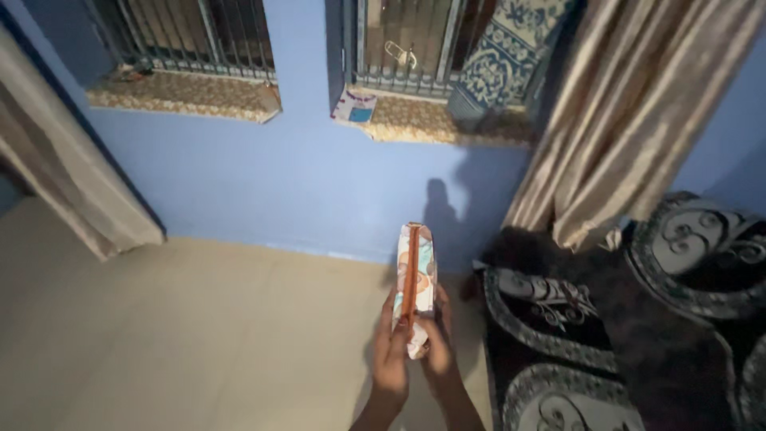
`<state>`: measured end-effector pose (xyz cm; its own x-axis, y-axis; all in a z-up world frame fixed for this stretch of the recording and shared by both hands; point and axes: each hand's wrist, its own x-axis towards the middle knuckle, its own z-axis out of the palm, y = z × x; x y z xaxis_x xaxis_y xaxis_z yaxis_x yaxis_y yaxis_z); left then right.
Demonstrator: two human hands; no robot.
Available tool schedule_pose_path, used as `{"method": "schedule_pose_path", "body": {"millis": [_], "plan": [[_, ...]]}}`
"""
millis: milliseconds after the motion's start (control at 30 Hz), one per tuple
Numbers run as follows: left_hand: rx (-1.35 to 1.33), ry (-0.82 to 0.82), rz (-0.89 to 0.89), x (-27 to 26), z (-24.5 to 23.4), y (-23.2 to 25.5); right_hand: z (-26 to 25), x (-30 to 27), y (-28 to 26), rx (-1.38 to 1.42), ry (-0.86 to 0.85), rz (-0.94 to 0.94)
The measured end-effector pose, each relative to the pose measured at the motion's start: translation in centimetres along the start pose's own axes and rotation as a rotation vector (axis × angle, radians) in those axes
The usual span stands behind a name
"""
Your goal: The person wipes a laptop and surrounding desk area using a cloth. They move a plastic container, pick up pens and a roll of tape, and place them into the container. The person continues wiping the desk surface and repositions items.
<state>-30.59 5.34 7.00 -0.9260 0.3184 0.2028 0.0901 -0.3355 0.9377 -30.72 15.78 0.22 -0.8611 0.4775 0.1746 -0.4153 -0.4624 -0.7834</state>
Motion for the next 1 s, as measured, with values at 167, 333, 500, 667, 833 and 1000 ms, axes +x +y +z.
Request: {"method": "schedule_pose_path", "body": {"millis": [167,333,500,667,833,1000], "plan": [[0.023,0.012,0.02,11.9,-0.7,-1.2,-0.1,12.9,4.3,0.018,0.055,-0.012],[0.079,0.06,0.063,24.8,0.3,-6.7,-4.1,25.8,9.0,0.081,0.047,0.026],[0.06,0.097,0.066,37.3,2.8,-9.6,-4.7,40.5,8.0,-0.257,-0.036,-0.205],[0.049,0.122,0.243,45.2,4.0,-12.1,-3.8,47.7,8.1,0.077,-0.069,0.103],[0.096,0.241,0.085,52.2,2.6,-14.0,-2.3,55.1,9.3,-0.247,-0.074,0.218],[0.087,0.238,0.199,61.1,-1.1,-16.5,1.0,62.8,12.7,-0.256,-0.11,0.223]]}}
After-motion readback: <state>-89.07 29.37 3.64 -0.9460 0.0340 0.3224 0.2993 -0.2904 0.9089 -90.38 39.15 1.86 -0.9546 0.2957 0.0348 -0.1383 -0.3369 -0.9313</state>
